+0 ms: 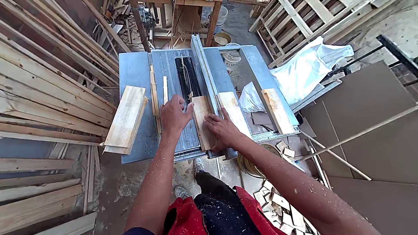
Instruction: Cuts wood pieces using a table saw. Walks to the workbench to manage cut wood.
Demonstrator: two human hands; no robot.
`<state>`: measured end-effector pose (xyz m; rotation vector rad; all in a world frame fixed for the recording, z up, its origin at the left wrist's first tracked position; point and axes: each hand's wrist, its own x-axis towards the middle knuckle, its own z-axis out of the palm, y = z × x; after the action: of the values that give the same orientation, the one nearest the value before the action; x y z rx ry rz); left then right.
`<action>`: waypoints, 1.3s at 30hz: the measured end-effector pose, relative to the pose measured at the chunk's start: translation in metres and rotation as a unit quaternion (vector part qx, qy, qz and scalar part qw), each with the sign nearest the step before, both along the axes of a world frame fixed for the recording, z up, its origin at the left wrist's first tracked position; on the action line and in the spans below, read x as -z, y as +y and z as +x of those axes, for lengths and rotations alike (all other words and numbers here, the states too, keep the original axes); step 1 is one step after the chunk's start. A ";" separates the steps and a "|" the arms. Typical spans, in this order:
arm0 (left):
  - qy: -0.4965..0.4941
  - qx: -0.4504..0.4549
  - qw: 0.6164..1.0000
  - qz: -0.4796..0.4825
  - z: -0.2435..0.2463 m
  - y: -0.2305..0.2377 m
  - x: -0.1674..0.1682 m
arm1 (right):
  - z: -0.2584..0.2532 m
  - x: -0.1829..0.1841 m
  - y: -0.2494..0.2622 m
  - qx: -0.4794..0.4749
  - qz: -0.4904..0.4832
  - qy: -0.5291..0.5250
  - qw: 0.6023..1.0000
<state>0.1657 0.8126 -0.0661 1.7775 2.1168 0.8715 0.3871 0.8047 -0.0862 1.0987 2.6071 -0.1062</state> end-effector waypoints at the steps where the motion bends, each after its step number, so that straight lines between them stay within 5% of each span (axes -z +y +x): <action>1: 0.005 0.002 1.000 0.001 -0.001 -0.005 0.002 | 0.000 0.000 0.000 0.000 -0.001 -0.001 1.000; 9: -0.018 -0.024 1.000 0.001 -0.030 -0.105 0.064 | -0.001 -0.002 0.010 -0.014 0.011 -0.008 1.000; 13: 0.029 0.015 0.997 0.076 -0.037 -0.139 0.102 | -0.005 -0.004 0.020 -0.021 0.018 -0.028 0.999; 20: 0.033 -0.024 0.982 0.186 -0.028 -0.134 0.118 | -0.013 -0.009 0.043 -0.040 0.028 -0.042 0.998; 39: 0.035 -0.038 0.978 0.200 -0.024 -0.133 0.121 | -0.022 -0.008 0.086 -0.047 0.047 -0.046 0.997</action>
<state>0.1419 0.6794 -0.1876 1.9419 2.1826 1.3555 0.3648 0.8910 -0.0780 0.9844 2.5986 0.0882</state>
